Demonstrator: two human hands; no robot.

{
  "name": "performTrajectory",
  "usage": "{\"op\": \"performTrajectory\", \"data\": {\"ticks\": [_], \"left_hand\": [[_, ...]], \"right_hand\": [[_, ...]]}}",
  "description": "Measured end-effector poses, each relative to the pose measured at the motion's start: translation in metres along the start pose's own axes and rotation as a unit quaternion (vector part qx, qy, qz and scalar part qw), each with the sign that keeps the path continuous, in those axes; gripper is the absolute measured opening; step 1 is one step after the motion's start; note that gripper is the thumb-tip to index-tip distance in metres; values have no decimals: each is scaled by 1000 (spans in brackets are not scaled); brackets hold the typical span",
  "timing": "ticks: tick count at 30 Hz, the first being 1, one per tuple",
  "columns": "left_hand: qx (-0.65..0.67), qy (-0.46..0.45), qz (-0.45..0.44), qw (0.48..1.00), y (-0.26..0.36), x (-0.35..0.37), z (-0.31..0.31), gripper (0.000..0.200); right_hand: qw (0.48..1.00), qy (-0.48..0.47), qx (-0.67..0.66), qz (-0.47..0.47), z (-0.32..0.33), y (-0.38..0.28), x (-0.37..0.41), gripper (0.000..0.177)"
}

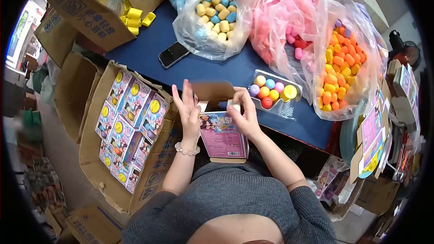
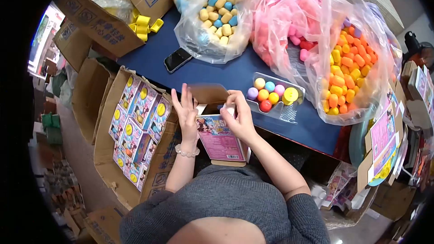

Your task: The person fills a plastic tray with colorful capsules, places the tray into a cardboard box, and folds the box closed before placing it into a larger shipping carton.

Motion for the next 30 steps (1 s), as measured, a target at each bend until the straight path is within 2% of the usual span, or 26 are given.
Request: {"op": "performTrajectory", "data": {"ticks": [2, 3, 5, 6, 9, 10, 13, 14, 17, 20, 22, 23, 25, 26, 28, 29, 30], "left_hand": [[17, 41, 19, 999, -11, -8, 3, 84], [17, 46, 26, 998, -17, -11, 11, 84], [21, -165, 48, 985, -31, -14, 10, 46], [43, -204, -5, 978, -18, -12, -2, 38], [25, -202, -29, 979, -22, -8, -7, 42], [26, -164, -18, 986, -19, -6, -9, 34], [30, -132, -6, 991, -23, -3, -8, 25], [24, -137, 1, 990, -25, -3, -7, 17], [25, -145, 14, 989, -23, -7, -5, 11], [88, -165, -8, 982, -33, -8, 1, 8], [91, -163, 6, 982, -41, -9, 7, 13], [65, -179, -23, 981, -41, -10, 8, 18], [38, -195, -52, 979, -34, -10, 7, 24], [21, -181, -26, 983, -32, -8, 8, 29], [33, -168, 9, 985, -34, -6, 14, 37], [32, -167, 8, 985, -36, -7, 16, 37], [46, -165, 0, 985, -36, -8, 18, 39]], "right_hand": [[994, -7, -109, -2, -7, 7, -4, 24], [996, -16, -87, -12, -8, 6, -2, 31], [998, -23, 19, 56, -2, -2, -2, 32], [978, -58, 127, 156, -1, -15, -6, 34], [984, -24, 129, 118, 6, -9, 3, 28], [985, -24, 128, 112, 5, -7, 4, 28], [993, 52, 82, 64, 4, -6, 4, 18], [993, 50, 82, 63, 5, -5, 4, 18], [990, 23, 115, 80, 4, -4, 2, 15], [986, 2, 125, 113, 1, -6, 1, 13], [980, -11, 145, 137, -2, -8, 2, 14], [980, -11, 145, 137, -1, -9, 3, 14], [985, -45, 110, 129, -2, -9, 5, 20], [997, -8, 25, 70, -2, -6, 6, 26], [996, 18, -58, 59, -2, -4, 8, 32], [992, -33, 42, 112, 0, -5, 8, 36], [992, -34, 41, 112, -1, -5, 9, 36]]}}
Point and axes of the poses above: each hand's wrist, its own x-axis away from the middle knuckle, its own z-axis out of the back of the hand, y = z × x, the point moved 4 cm from there along -x, towards the middle knuckle, and after that the axes turned 7 degrees about -x, right-handed, at the moved point
